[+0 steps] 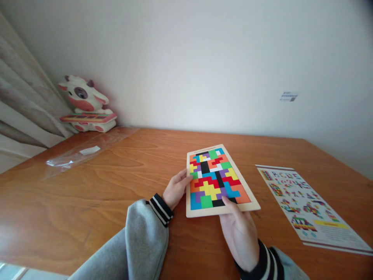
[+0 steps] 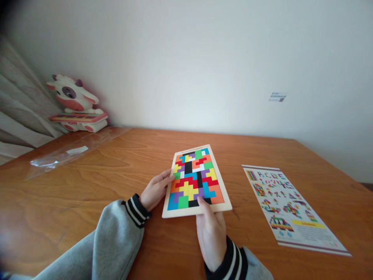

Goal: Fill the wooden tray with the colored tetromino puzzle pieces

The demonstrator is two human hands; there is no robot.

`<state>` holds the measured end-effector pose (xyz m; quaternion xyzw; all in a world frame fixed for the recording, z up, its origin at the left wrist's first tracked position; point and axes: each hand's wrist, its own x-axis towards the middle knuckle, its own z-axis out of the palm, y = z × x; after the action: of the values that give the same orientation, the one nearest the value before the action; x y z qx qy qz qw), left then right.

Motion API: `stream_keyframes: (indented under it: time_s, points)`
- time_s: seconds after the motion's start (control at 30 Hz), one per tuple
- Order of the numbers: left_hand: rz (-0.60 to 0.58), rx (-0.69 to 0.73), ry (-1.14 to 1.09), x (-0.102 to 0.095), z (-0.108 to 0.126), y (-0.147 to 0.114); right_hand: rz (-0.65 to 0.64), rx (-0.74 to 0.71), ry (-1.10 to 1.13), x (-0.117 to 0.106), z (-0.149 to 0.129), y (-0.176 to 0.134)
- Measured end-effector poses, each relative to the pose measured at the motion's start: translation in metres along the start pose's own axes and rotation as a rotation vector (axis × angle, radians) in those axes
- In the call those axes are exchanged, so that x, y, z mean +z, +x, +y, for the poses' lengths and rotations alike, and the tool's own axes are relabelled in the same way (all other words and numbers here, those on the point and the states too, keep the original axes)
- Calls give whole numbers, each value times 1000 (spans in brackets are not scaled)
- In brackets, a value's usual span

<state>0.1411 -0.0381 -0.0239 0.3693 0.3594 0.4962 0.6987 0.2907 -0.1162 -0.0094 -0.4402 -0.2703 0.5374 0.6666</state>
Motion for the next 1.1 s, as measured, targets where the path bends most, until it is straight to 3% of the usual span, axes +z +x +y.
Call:
stream_keyframes:
  time_s: [0.07,0.23,0.4,0.47,0.6,0.67,0.73,0.87,1.1]
  points:
    - [23,81,144,-4,-1,1,-6,-41,-23,0,-3,1]
    - [271,451,681,-25,3,4,40,-129,-98,-4,-4,2]
    - [348,593,741,-49,24,9,123,-139,-221,-7,0,-3]
    - [400,663,738,-63,35,8,22,-250,-414,2,-5,-6]
    - [561,717,735,-100,61,-2,-477,-542,-893,40,-7,-14]
    - [667,708,708,-120,71,-10,-669,-503,-1167,56,5,-19]
    - [732,683,700,-138,77,-17,-711,-422,-1375,63,23,-24]
    - [680,685,849,-152,76,-24,-691,-505,-1500,55,55,-30]
    - [346,856,1272,-130,58,-22,-661,-616,-1414,58,56,-27]
